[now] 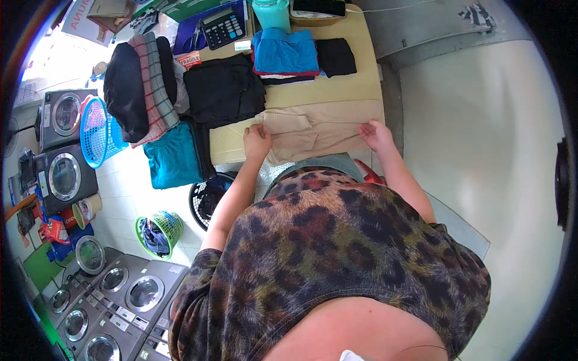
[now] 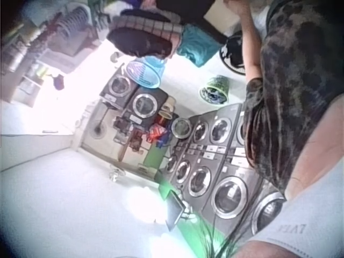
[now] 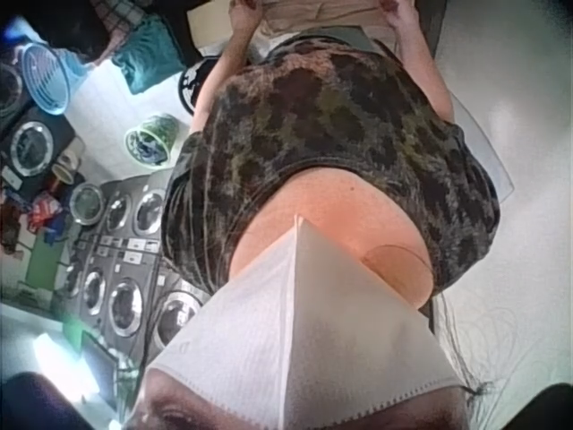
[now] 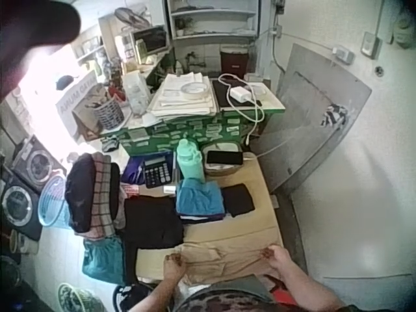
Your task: The person is folding various laundry items such as pants and shirts on a table in a laundry shop.
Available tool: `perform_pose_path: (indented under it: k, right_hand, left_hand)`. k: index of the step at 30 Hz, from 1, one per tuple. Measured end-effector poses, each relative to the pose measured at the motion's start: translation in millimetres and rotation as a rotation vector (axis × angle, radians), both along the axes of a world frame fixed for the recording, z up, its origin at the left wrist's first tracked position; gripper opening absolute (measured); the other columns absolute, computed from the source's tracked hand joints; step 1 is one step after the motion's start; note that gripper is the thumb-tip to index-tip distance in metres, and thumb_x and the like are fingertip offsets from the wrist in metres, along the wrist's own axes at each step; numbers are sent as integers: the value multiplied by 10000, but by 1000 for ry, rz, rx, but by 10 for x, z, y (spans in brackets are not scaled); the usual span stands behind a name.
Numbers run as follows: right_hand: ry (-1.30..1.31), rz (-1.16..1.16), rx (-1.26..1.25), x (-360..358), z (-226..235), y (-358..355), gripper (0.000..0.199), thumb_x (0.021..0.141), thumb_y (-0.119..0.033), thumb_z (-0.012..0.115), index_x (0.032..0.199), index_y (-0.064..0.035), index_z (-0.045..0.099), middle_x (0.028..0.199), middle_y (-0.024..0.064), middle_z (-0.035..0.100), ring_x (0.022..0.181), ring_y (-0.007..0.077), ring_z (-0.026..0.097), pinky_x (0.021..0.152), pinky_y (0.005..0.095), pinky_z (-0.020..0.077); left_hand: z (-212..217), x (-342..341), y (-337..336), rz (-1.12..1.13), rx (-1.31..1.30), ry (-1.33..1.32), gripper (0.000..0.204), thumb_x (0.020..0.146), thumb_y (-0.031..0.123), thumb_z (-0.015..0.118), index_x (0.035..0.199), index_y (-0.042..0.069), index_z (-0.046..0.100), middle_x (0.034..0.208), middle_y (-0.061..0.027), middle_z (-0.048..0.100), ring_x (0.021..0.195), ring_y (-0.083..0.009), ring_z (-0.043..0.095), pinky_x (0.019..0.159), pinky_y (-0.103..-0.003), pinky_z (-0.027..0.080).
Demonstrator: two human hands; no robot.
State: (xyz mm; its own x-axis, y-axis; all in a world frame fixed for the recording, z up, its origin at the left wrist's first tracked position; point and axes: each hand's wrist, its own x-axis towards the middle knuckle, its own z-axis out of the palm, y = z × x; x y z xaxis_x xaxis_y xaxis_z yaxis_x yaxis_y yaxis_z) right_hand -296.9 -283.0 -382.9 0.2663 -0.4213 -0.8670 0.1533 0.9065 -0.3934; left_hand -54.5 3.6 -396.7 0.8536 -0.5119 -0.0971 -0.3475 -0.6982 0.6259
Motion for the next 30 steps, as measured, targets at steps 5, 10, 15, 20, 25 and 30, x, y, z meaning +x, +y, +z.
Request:
perform_pose_path:
  k: [5, 10, 15, 20, 25, 30]
  right_hand:
    - [107, -92, -113, 109, -54, 19, 184, 801, -55, 534, 972, -26, 473, 893, 150, 513, 826, 299, 544, 744, 445, 480]
    - [163, -49, -135, 221, -55, -9, 165, 793, -49, 556, 939, -20, 484, 861, 121, 502, 793, 276, 555, 684, 426, 497]
    - [260, 58, -223, 151, -20, -65, 144, 794, -50, 559, 932, -23, 525, 815, 103, 547, 735, 232, 575, 611, 388, 503]
    - [214, 88, -322, 104, 207, -70, 163, 781, -50, 557, 943, -34, 548, 782, 76, 557, 698, 198, 565, 595, 362, 481]
    - [265, 67, -301, 8, 225, -68, 161, 770, -49, 553, 931, -51, 559, 748, 56, 549, 675, 179, 557, 583, 342, 466]
    - [325, 246, -303, -16, 99, -65, 161, 777, -69, 553, 936, -41, 551, 797, 70, 549, 706, 188, 561, 584, 349, 469]
  left_hand:
    - [-14, 49, -49, 59, 129, 108, 265, 718, 262, 663, 836, 34, 599, 772, -132, 612, 848, -318, 550, 741, -411, 462]
    - [-85, 66, -28, -56, 186, 70, 318, 736, 342, 635, 737, 25, 605, 707, -129, 611, 833, -311, 555, 715, -413, 466]
    - [122, 24, -107, -10, 81, 134, 326, 765, 345, 619, 739, 20, 602, 666, -117, 610, 702, -292, 586, 642, -390, 472]
    - [207, -25, -10, 42, -21, 272, 343, 782, 358, 613, 740, 18, 602, 628, -106, 612, 586, -253, 605, 567, -351, 468]
    - [290, -131, 79, 49, 13, 355, 354, 776, 358, 620, 764, 5, 598, 622, -96, 625, 590, -236, 618, 577, -335, 477]
    - [137, -101, 179, 38, 109, 367, 395, 781, 387, 622, 805, -6, 599, 703, -124, 636, 665, -247, 619, 626, -341, 476]
